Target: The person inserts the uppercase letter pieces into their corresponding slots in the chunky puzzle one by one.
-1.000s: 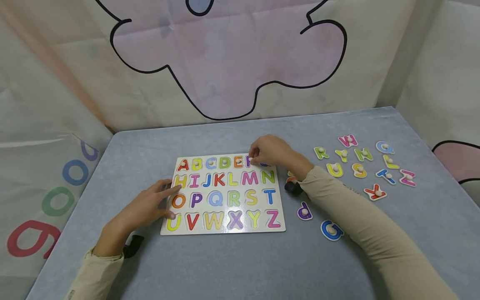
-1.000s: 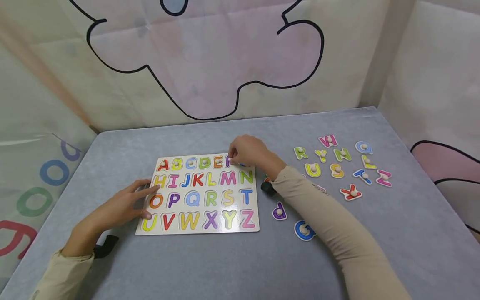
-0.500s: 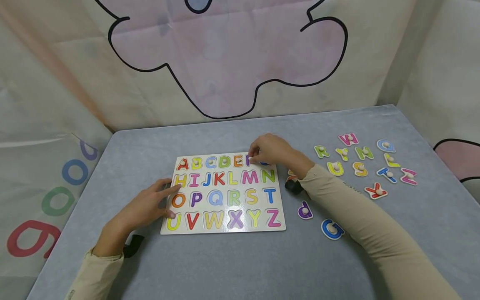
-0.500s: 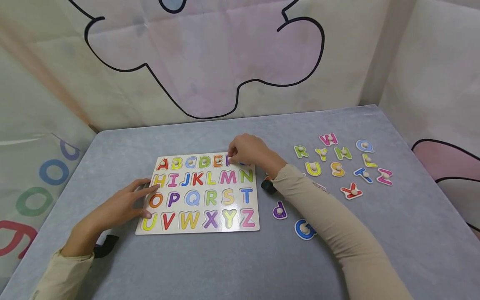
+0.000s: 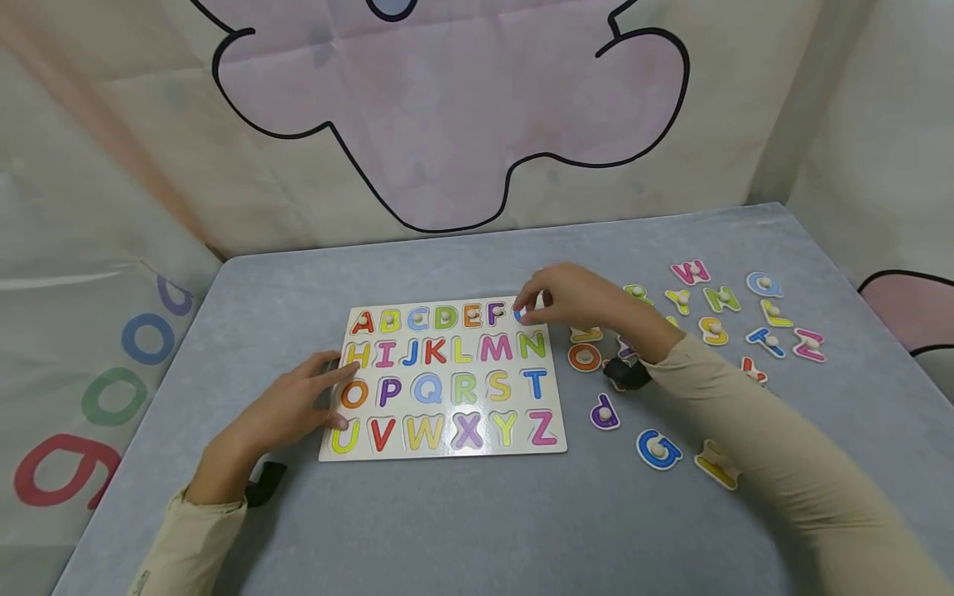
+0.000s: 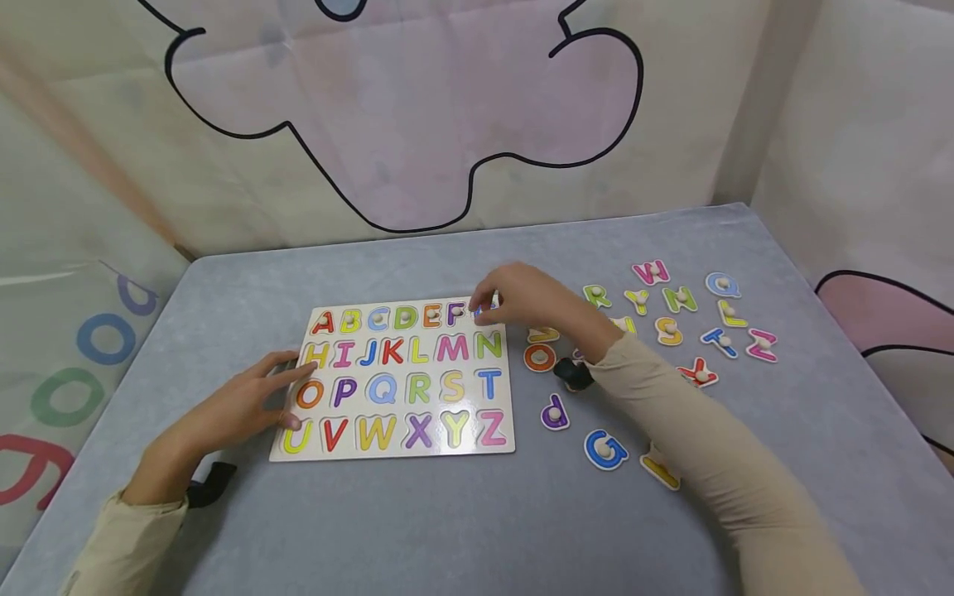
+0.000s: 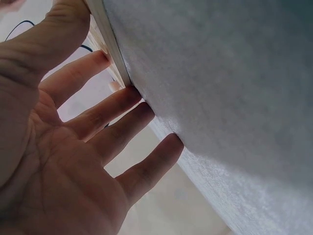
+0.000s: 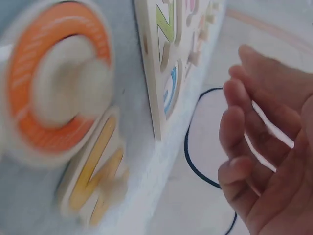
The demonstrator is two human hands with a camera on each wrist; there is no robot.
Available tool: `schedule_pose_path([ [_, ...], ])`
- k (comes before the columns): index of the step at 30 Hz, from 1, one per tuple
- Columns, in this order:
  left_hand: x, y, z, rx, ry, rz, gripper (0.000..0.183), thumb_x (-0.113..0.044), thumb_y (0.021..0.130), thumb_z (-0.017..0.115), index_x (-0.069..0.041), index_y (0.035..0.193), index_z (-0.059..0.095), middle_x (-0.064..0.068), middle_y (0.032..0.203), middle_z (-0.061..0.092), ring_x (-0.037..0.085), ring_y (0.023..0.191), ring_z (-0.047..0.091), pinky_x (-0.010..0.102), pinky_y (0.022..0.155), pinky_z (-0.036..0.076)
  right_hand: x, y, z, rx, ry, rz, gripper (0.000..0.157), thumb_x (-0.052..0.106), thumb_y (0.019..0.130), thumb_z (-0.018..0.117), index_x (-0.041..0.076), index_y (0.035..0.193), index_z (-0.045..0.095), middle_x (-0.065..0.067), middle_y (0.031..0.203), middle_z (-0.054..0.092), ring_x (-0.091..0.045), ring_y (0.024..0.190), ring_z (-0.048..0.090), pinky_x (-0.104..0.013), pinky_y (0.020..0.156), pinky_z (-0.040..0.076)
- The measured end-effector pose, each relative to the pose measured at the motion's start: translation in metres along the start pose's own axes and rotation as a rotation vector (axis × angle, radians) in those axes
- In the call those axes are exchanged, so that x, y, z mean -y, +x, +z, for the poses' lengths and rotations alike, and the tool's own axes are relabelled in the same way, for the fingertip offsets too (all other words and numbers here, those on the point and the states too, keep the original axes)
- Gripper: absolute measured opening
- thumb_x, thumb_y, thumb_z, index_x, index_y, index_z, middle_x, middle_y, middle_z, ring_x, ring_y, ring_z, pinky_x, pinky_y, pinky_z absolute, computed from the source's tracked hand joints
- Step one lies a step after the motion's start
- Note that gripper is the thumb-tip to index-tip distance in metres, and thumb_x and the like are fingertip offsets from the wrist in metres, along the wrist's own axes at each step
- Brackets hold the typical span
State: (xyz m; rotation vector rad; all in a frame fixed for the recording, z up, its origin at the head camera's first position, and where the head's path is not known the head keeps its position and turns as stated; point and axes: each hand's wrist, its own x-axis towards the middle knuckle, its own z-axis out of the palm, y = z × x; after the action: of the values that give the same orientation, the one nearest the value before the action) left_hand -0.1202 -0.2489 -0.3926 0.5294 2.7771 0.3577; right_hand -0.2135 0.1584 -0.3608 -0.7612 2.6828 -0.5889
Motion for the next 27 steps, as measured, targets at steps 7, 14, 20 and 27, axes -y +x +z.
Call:
schedule_pose_path([
  [7, 0.000, 0.000, -0.002, 0.004, 0.003, -0.009, 0.084, -0.027, 0.074, 0.086, -0.013, 0.148, 0.048, 0.023, 0.151, 0.037, 0.047, 0.130, 0.047, 0.061, 0.100, 0.047, -0.008, -0.045, -0.006, 0.033, 0.073, -0.086, 0.022, 0.028, 0.089, 0.076, 0.025, 0.111, 0.077, 0.010, 0.098, 0.070, -0.013, 0.086, 0.059, -0.027, 0.069, 0.052],
  [14, -0.002, -0.001, -0.002, -0.003, -0.013, 0.006, 0.082, -0.028, 0.075, 0.085, -0.012, 0.147, 0.049, 0.023, 0.151, 0.037, 0.046, 0.130, 0.047, 0.061, 0.100, 0.046, -0.017, -0.088, -0.008, 0.077, 0.133, -0.211, 0.025, 0.029, 0.087, 0.078, 0.029, 0.112, 0.075, 0.014, 0.097, 0.068, -0.010, 0.087, 0.060, -0.025, 0.072, 0.052],
  [20, -0.004, 0.000, -0.001, 0.000, -0.012, 0.009, 0.081, -0.029, 0.075, 0.085, -0.012, 0.146, 0.050, 0.023, 0.151, 0.038, 0.046, 0.129, 0.048, 0.060, 0.100, 0.047, -0.042, -0.120, 0.004, 0.238, 0.168, -0.392, 0.030, 0.033, 0.083, 0.080, 0.033, 0.112, 0.072, 0.018, 0.109, 0.067, -0.006, 0.098, 0.060, -0.024, 0.084, 0.052],
  [27, -0.003, -0.001, -0.002, 0.003, -0.014, 0.000, 0.082, -0.029, 0.076, 0.084, -0.012, 0.147, 0.048, 0.023, 0.151, 0.037, 0.046, 0.130, 0.048, 0.061, 0.100, 0.046, -0.061, -0.135, 0.010, 0.281, 0.182, -0.430, 0.027, 0.042, 0.079, 0.081, 0.036, 0.105, 0.074, 0.019, 0.103, 0.067, -0.001, 0.091, 0.058, -0.021, 0.078, 0.049],
])
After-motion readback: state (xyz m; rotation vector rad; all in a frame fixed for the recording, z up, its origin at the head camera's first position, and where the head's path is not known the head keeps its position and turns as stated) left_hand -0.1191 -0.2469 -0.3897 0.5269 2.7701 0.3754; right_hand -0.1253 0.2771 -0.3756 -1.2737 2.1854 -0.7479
